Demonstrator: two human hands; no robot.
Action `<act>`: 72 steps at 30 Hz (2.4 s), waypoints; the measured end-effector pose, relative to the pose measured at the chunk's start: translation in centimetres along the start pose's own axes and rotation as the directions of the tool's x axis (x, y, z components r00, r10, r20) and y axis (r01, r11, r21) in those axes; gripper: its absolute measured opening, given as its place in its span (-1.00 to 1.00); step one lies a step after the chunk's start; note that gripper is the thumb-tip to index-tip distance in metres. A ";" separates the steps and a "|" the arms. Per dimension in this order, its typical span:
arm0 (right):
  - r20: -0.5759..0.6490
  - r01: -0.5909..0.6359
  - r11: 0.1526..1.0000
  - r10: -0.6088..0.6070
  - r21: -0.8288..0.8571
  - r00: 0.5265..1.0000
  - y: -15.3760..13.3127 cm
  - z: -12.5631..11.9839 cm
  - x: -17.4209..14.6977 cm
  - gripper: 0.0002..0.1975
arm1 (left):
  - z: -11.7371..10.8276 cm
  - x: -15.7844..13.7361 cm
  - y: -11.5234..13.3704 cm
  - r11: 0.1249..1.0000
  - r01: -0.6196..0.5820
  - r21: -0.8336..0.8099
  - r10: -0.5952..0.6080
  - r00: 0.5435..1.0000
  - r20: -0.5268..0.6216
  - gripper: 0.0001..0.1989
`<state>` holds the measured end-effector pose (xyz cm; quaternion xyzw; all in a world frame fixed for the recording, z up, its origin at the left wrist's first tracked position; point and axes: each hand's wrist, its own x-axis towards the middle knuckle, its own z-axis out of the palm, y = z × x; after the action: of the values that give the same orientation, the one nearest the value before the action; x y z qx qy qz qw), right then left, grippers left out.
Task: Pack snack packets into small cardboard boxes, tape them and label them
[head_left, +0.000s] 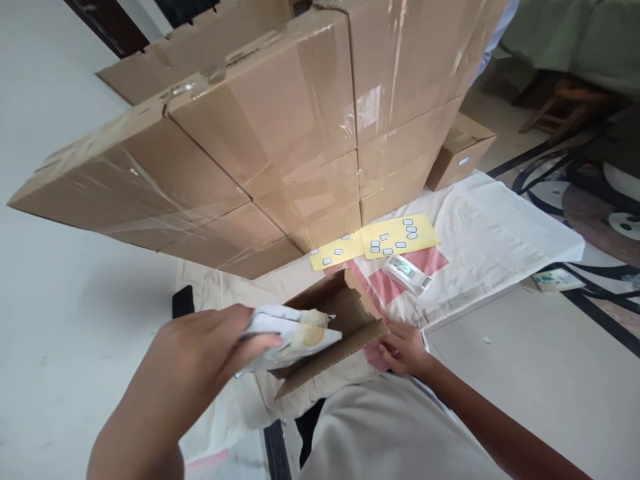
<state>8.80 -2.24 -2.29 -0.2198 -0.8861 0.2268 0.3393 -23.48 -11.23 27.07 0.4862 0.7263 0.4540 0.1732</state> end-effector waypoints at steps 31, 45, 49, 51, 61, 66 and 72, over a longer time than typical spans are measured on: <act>-0.061 0.048 0.998 -0.046 0.037 0.997 0.2 1.1 -0.1 -0.91 | 8.0 -3.5 -3.3 0.509 -0.422 0.750 -0.485 0.579 0.655 -0.54; -0.076 0.012 1.000 -0.012 -0.001 0.997 -0.2 0.9 0.3 -0.89 | 8.6 -4.3 -4.3 0.617 -0.539 0.573 -0.201 0.596 0.777 -0.75; -0.059 0.015 1.000 -0.017 -0.022 0.998 -0.2 0.8 0.4 -0.89 | 8.4 -5.8 -5.2 0.610 -0.664 0.433 0.049 0.576 0.816 -0.76; -0.059 0.014 0.999 -0.016 -0.033 0.998 -0.2 0.8 0.4 -0.88 | 8.5 -6.3 -5.4 0.569 -0.718 0.400 0.154 0.571 0.807 -0.79; -0.069 0.020 0.995 -0.027 -0.096 0.997 -0.5 0.9 0.8 -0.84 | 8.6 -6.9 -6.0 0.489 -0.733 0.473 0.272 0.643 0.716 -0.85; -0.068 0.004 0.991 -0.014 -0.134 0.998 -0.4 1.1 0.6 -0.84 | 8.5 -7.3 -6.5 0.544 -0.719 0.432 0.277 0.640 0.717 -0.90; -0.080 0.000 0.985 -0.014 -0.171 0.997 -0.4 1.4 0.5 -0.83 | 8.4 -7.5 -7.1 0.637 -0.653 0.410 0.267 0.686 0.677 -0.78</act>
<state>7.34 -2.69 -2.77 -0.2539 -0.8885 0.1398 0.3556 -18.04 -14.43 15.30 0.8009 0.5913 0.0536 0.0773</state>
